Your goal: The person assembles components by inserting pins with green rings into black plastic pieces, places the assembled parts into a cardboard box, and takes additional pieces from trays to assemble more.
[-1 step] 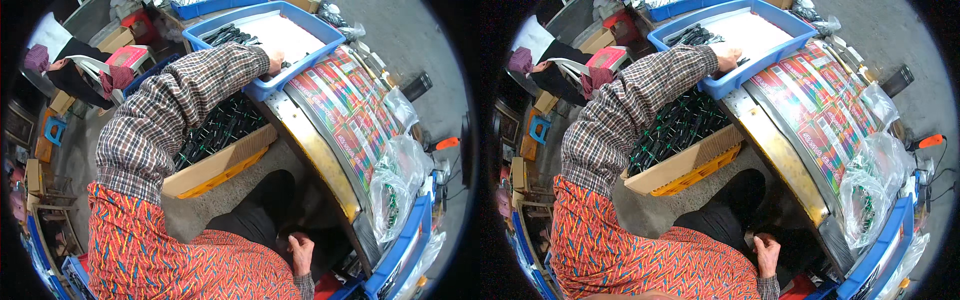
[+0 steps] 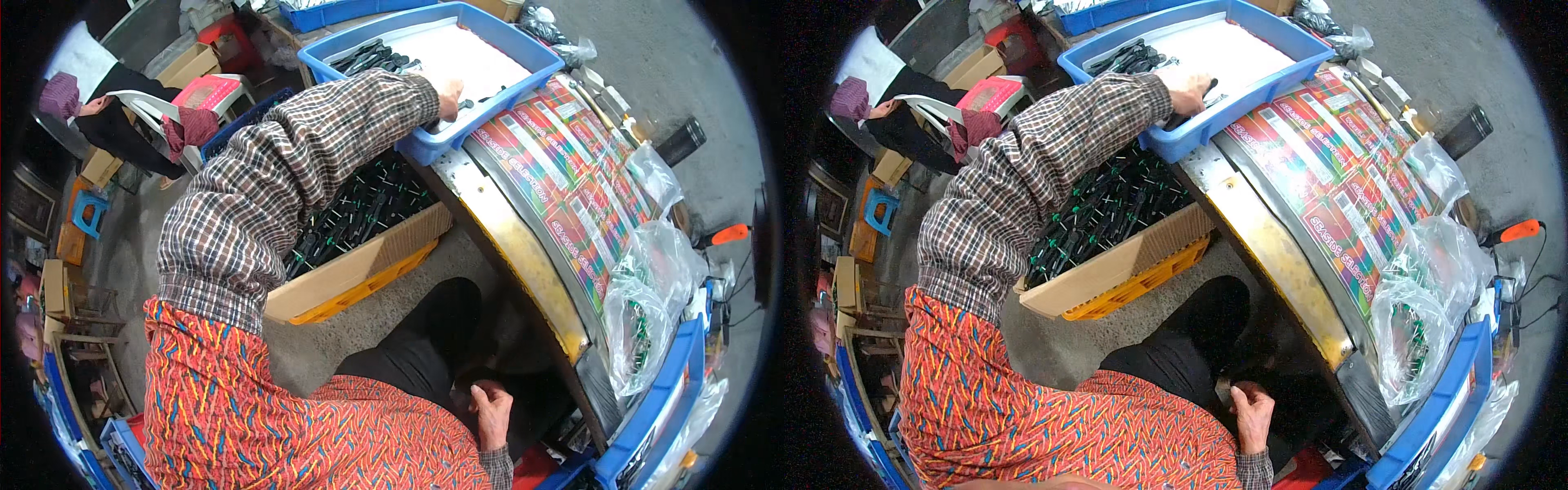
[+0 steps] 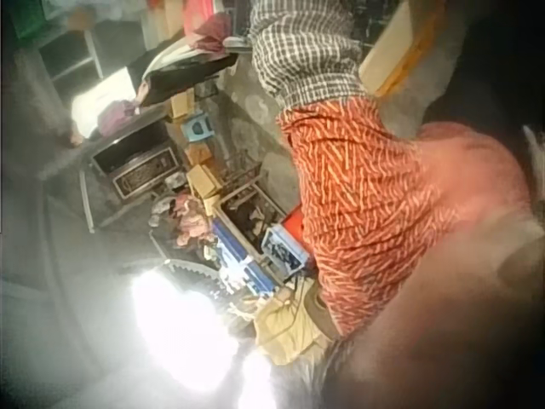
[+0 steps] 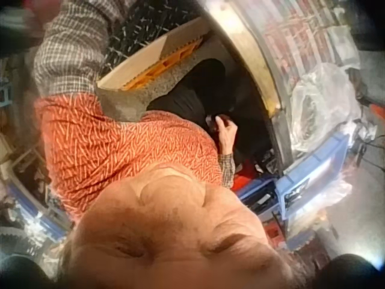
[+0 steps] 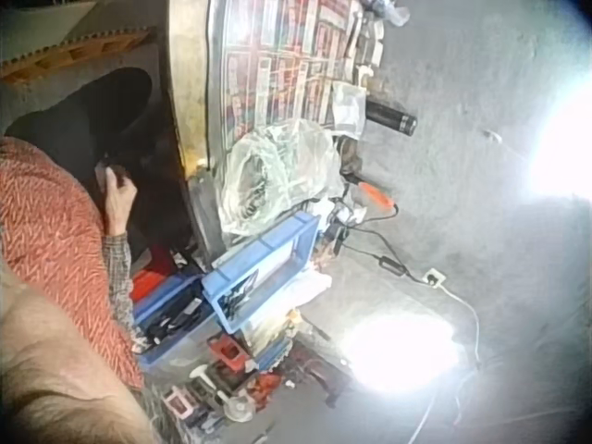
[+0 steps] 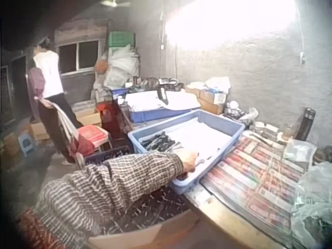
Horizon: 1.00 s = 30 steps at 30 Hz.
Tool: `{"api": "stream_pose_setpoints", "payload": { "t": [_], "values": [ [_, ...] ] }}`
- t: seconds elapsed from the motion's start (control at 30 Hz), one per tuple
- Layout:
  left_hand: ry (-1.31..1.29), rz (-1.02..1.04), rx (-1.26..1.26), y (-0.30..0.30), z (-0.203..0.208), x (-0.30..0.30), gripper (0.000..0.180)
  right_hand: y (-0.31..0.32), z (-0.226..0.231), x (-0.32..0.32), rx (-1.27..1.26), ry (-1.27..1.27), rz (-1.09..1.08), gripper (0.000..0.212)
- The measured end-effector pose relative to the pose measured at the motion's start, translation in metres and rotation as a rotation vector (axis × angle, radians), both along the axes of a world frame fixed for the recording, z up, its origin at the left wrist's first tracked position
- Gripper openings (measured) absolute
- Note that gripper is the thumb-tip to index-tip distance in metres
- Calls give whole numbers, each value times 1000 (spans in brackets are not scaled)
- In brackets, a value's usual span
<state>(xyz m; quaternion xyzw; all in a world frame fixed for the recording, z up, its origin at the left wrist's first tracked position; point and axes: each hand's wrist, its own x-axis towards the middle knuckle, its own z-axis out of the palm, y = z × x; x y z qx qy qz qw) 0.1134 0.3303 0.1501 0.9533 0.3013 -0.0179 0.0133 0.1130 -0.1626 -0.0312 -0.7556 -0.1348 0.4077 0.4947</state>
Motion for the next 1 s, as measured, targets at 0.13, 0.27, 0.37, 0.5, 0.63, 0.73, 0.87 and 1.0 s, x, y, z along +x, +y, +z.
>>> {"api": "stream_pose_setpoints", "payload": {
  "t": [0.13, 0.27, 0.37, 0.5, 0.63, 0.73, 0.87, 1.0],
  "values": [
    [-16, 91, 66, 18, -4, -4, 44, -3, -2, 1, -60, -19, 20, 13],
    [-39, 116, 88, 31, -14, -3, 43, -3, -5, 3, -51, -36, 31, 17],
    [-93, 94, 129, 34, -16, -5, 44, -3, -5, 3, -50, -15, 19, 17],
    [-322, 116, 160, 27, -11, -11, 44, -2, -2, 2, -25, -7, 18, 17],
    [-629, 10, 184, 14, 4, -18, 41, -1, -1, 1, -70, -44, 20, 16],
    [-932, -194, -12, -3, 17, -33, 31, -3, 0, 3, -52, -64, 27, 16],
    [-1264, -198, -529, -52, 29, -38, 9, -4, 4, 6, -70, -108, 32, 16],
    [-1126, -316, -613, -103, 31, -60, 20, -4, 21, 13, -35, -236, 26, 18]
  ]
}}
